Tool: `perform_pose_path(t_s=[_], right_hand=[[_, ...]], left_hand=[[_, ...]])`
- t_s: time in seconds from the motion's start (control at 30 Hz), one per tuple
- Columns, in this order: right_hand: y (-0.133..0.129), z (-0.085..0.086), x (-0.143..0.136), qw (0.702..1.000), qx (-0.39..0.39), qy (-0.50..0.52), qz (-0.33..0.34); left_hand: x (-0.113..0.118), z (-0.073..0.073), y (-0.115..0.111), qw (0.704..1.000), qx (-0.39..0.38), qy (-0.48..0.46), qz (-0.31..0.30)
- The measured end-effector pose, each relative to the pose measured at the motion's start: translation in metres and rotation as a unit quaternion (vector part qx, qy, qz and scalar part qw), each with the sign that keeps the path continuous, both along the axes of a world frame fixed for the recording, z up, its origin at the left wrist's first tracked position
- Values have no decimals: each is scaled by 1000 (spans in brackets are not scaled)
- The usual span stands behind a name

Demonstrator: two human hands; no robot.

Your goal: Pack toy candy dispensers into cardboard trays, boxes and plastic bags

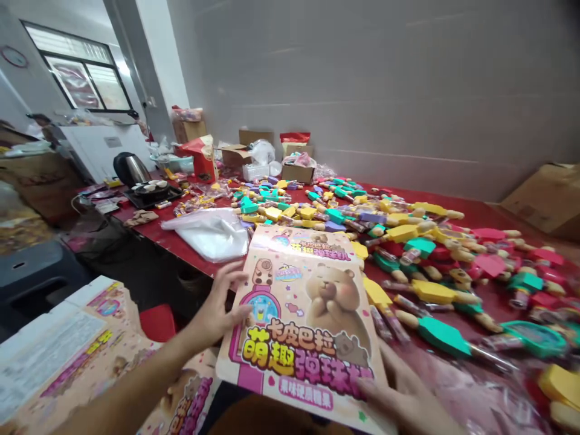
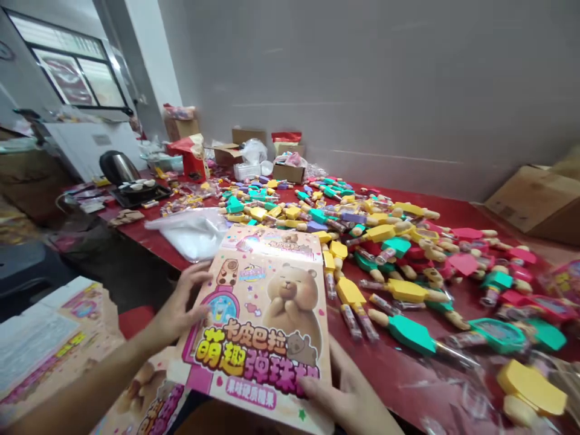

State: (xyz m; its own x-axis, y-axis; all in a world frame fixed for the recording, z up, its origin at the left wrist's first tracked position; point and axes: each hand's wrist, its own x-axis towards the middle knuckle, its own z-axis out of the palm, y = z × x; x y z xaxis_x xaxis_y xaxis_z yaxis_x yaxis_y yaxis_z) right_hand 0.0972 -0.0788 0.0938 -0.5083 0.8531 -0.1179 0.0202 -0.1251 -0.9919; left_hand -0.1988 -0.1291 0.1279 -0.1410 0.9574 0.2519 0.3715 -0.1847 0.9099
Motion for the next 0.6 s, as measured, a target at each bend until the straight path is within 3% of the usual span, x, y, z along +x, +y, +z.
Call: perform_pose_path(t_s=[0.07,0.13,0.2,0.27,0.33,0.4,0.47,0.6], right_hand=[[2,8,-1,998,-18,-35,51],[16,15,-2,992,68,-91,55],[39,14,-5,961,227,-155,-12],[62,3,-11,895,378,-213,-99],[81,-12,-19,816,494,-244,-175],[94,-29,-28,759,560,-243,-229],[101,-43,-35,739,577,-233,-258],[108,-63,-39,743,567,-230,-272]], left_hand=[[4,-22,-17,986,-114,-113,-45],[5,-29,-17,978,-160,-85,-103],[3,-30,-2,991,-88,84,-62],[-1,-34,22,973,9,226,33],[-5,-45,47,955,60,271,101],[-8,-62,66,945,90,280,143],[-8,-81,77,933,118,290,176],[-7,-107,83,929,143,283,192]])
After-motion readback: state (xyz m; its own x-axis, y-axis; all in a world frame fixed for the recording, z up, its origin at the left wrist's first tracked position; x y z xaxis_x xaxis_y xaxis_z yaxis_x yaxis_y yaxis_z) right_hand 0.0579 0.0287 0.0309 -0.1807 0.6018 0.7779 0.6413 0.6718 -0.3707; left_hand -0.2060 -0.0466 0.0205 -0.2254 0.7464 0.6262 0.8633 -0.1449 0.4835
